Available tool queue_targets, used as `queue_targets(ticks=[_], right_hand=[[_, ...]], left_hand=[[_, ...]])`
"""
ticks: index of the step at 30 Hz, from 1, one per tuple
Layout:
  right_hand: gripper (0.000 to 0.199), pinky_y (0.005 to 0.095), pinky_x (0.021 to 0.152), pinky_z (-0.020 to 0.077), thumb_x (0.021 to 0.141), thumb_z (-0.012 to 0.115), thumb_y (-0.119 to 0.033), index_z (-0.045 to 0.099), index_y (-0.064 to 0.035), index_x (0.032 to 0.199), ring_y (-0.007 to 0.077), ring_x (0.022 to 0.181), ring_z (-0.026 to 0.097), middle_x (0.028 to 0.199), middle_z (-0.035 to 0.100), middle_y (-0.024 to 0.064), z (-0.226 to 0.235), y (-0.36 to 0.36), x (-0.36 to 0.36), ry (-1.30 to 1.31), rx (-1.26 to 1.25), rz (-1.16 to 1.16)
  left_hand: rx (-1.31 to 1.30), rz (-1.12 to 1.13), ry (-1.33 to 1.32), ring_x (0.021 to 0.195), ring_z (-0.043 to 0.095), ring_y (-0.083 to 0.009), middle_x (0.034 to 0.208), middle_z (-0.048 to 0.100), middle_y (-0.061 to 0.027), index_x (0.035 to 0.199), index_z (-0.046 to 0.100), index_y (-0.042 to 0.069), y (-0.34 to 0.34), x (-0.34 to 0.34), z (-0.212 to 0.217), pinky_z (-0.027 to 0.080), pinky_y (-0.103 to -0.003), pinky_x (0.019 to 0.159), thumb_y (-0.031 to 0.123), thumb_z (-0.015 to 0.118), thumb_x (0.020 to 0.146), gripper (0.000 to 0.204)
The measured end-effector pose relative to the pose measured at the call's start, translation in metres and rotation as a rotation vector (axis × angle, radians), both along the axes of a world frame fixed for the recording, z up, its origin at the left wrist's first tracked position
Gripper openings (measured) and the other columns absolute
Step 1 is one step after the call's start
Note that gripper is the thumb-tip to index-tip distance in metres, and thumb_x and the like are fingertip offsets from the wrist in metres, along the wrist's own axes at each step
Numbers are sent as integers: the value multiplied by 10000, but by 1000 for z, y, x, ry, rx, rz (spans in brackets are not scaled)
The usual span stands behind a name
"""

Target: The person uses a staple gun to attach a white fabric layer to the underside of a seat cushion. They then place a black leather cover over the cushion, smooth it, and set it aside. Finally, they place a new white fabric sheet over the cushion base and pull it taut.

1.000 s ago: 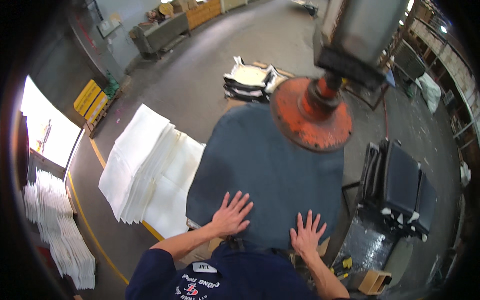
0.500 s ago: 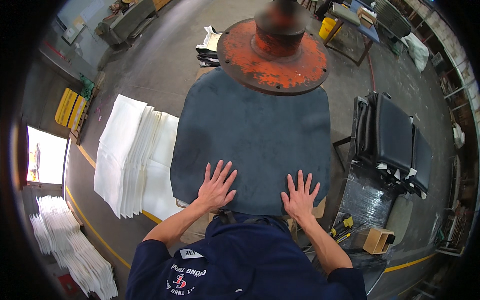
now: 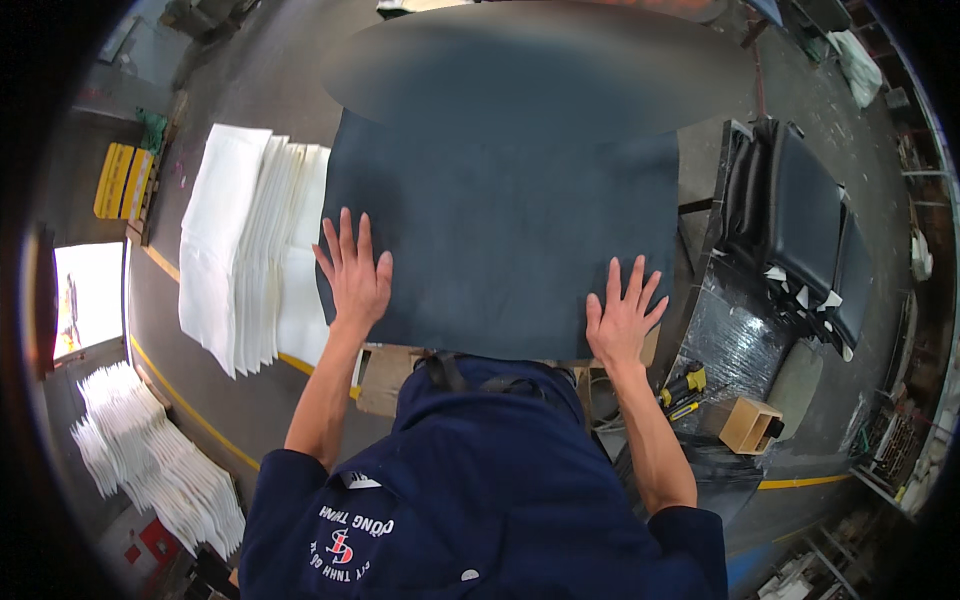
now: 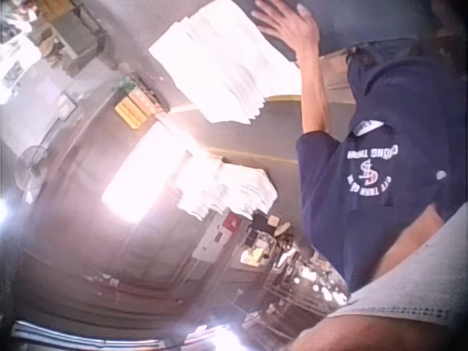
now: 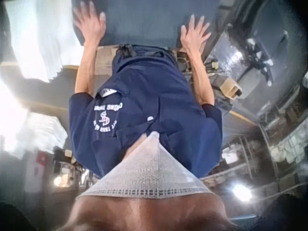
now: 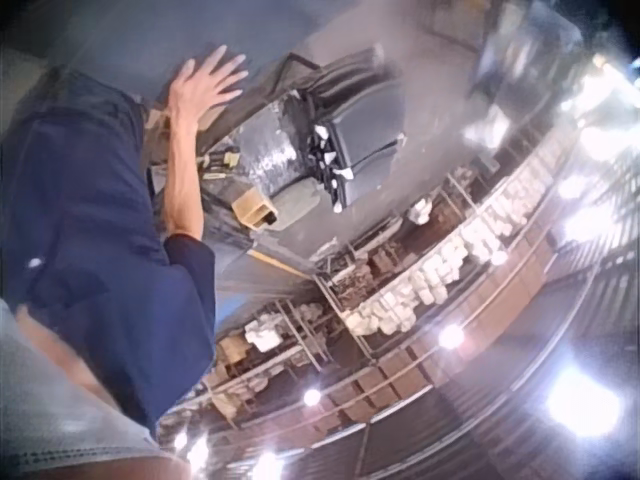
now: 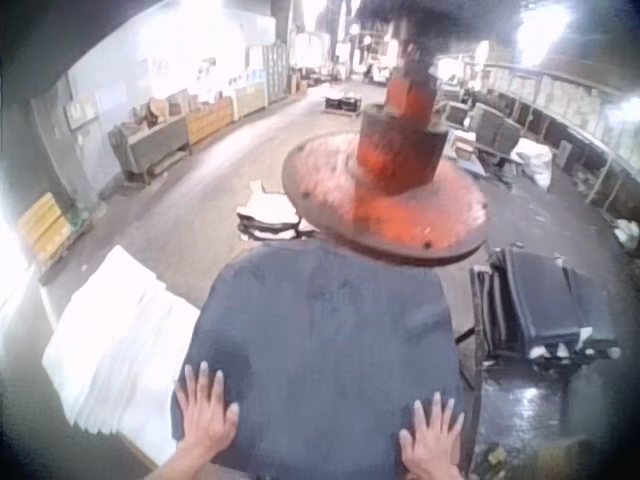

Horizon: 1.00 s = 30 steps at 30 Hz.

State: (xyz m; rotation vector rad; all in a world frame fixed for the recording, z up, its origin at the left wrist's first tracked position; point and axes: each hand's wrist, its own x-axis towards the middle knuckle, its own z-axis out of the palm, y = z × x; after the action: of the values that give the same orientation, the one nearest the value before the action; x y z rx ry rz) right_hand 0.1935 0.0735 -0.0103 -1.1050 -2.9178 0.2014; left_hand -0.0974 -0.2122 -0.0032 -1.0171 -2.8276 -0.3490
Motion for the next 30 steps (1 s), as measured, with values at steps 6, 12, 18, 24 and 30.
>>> queue_targets(ticks=[6,12,18,24,30], right_hand=[[651,758,1120,98,1007,468,-433,354,-138,1577,499,1531,60,1683,136,196,-8,0,2,1,24,6],[652,757,1123,94,1004,473,-424,351,-141,1579,487,1537,49,1686,135,187,-10,2,2,13,17,4],[659,754,1126,98,996,484,-407,345,-136,1580,488,1536,53,1684,137,192,-9,2,0,7,16,0],[672,721,1150,132,995,494,-397,323,-126,1586,509,1522,100,1685,131,196,7,-3,-7,-97,-1,-58],[633,631,1192,125,1019,477,-286,305,-43,1577,447,1542,115,1676,169,199,34,-26,0,178,-81,23]], left_hand=[[-65,-23,-31,1563,1,-405,1698,105,-147,1596,290,95,-6,1,-15,-10,-684,1187,387,495,993,701],[-73,-18,-56,1564,23,-398,1697,119,-142,1591,309,105,-5,-1,-20,-5,-680,1191,407,481,998,688],[-84,-16,-38,1556,71,-410,1684,159,-156,1564,364,95,-4,-3,-16,36,-690,1187,417,484,992,668],[-74,31,-37,1542,88,-455,1672,175,-192,1517,440,80,-5,1,-3,66,-734,1156,414,569,933,685],[242,168,-47,1553,45,-435,1670,180,-185,1495,474,99,-11,17,57,12,-681,1187,286,627,906,637]])
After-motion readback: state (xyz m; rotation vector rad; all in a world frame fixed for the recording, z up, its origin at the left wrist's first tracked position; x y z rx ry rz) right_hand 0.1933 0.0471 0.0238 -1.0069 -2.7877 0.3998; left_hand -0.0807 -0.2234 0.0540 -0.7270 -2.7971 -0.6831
